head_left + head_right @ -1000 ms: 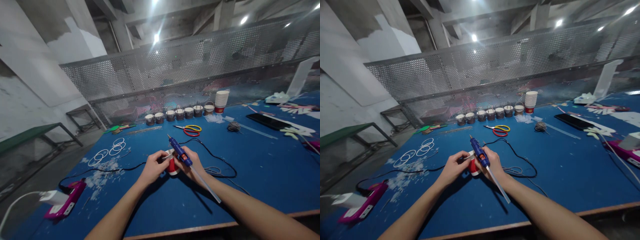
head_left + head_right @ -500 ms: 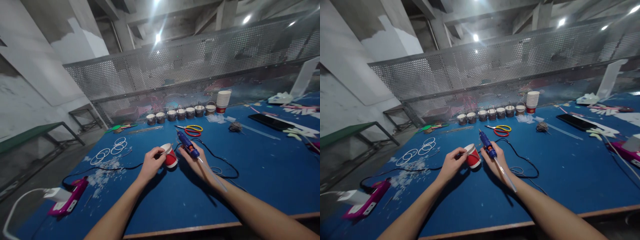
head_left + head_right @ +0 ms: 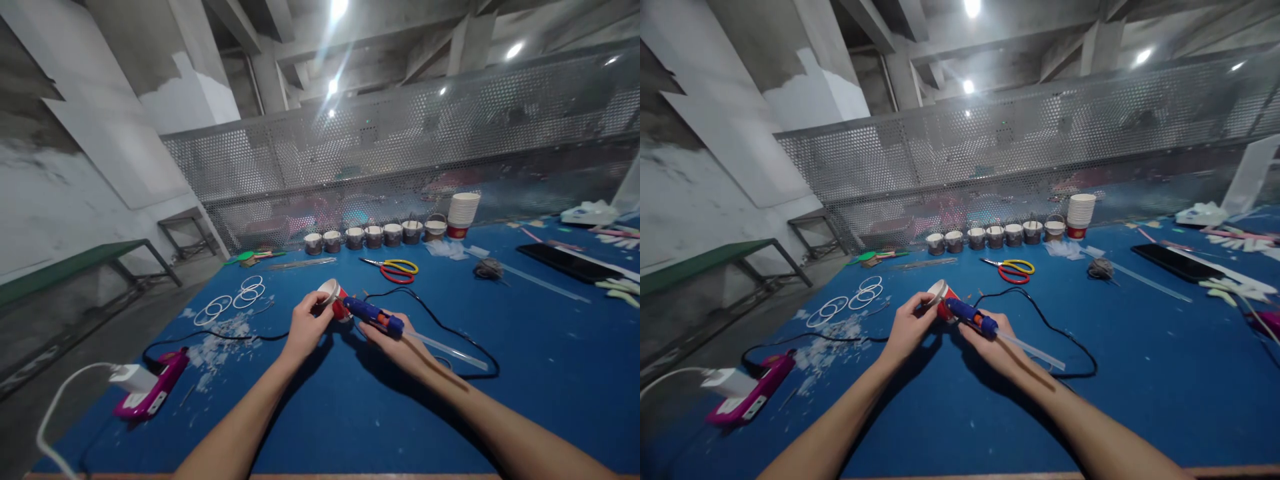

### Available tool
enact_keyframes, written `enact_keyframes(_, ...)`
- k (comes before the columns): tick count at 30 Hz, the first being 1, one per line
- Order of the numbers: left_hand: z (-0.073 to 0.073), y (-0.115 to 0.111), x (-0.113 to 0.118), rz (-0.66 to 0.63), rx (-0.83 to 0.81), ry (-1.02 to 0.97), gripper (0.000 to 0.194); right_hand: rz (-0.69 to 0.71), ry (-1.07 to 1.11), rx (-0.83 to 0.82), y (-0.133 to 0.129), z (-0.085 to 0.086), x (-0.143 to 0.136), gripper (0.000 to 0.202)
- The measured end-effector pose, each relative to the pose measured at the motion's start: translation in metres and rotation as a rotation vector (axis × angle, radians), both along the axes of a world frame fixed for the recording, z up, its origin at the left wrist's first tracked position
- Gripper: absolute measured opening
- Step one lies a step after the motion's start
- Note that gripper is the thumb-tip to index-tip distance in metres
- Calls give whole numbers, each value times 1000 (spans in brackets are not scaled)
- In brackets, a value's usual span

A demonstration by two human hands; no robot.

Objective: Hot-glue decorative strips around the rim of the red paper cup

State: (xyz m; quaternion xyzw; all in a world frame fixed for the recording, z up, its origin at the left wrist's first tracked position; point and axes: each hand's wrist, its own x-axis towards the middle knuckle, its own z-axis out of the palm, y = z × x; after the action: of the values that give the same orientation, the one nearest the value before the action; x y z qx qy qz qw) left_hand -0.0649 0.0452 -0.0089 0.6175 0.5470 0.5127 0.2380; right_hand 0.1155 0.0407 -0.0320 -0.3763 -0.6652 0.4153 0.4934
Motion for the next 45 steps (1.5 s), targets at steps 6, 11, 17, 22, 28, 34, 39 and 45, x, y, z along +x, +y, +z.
enact_keyframes(6,-3,0,-1,-2,-1,7,13,-36,-26,19,0,0,-1,26)
enact_keyframes(11,-4,1,-2,4,18,26,11,-59,-141,97,-1,-2,-2,25)
enact_keyframes(17,-7,2,-4,-1,26,37,11,-126,-227,135,1,-6,2,28)
enact_keyframes(22,-7,2,-3,7,32,51,11,-140,-292,138,-1,-5,2,30)
enact_keyframes(28,-3,1,-3,6,30,54,11,-140,-317,234,0,-13,1,26)
enact_keyframes(34,-2,1,-3,-10,12,32,15,-172,-290,217,1,-13,3,30)
enact_keyframes(39,1,0,-2,-11,17,19,16,-128,-361,278,-3,-8,1,28)
enact_keyframes(45,1,1,-4,-29,-12,-28,19,-180,-295,175,1,-6,5,31)
